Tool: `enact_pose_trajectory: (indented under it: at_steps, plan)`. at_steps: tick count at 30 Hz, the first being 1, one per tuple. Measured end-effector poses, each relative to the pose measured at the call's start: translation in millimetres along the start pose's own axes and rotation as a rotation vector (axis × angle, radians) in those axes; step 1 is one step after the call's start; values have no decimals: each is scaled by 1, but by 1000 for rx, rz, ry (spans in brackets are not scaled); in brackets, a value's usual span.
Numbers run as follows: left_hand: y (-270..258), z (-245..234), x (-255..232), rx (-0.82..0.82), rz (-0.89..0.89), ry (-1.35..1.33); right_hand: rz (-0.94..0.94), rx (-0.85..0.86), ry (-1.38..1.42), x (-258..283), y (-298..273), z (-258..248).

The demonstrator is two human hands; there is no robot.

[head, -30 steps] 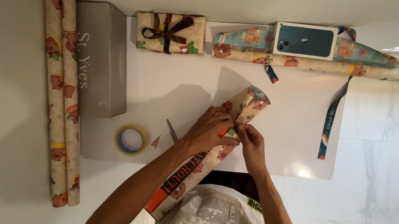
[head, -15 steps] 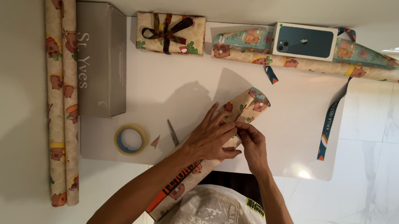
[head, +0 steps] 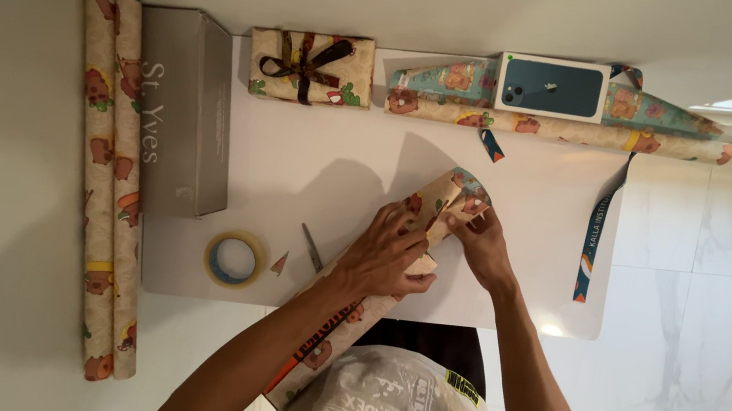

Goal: The person wraps a rectangular box with patterned wrapping paper on a white table. They fold the paper around the box, secure it with clear tape, and trim excess paper with scissors. The wrapped gift is set aside, and the person begins wrapping a second box.

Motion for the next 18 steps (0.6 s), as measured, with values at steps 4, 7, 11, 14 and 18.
enact_pose_trajectory:
  at_steps: [4, 7, 11, 14, 18]
  plan:
    - [-1, 1, 1, -30, -18, -36, 141, 113, 129, -7, 11, 7]
    - [-2, 3, 2, -13, -31, -32, 194, 155, 154, -10, 10, 7]
    - [-2, 3, 1, -36, -32, -38, 109, 208, 9, -10, 4, 7]
    - [-3, 4, 1, -11, -46, -41, -9, 233, -166, -8, -5, 9]
    - [-2, 1, 0, -9, -47, -39, -69, 264, -187, -5, -16, 15]
Point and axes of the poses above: each hand's wrist, its own y-axis towards the middle knuckle, its own z-axis out of the palm, x = y × z, the point moved 6 cm from there along y, towards the middle knuckle, and after that the axes turned 12 degrees about -x, right-handed, at the moved point
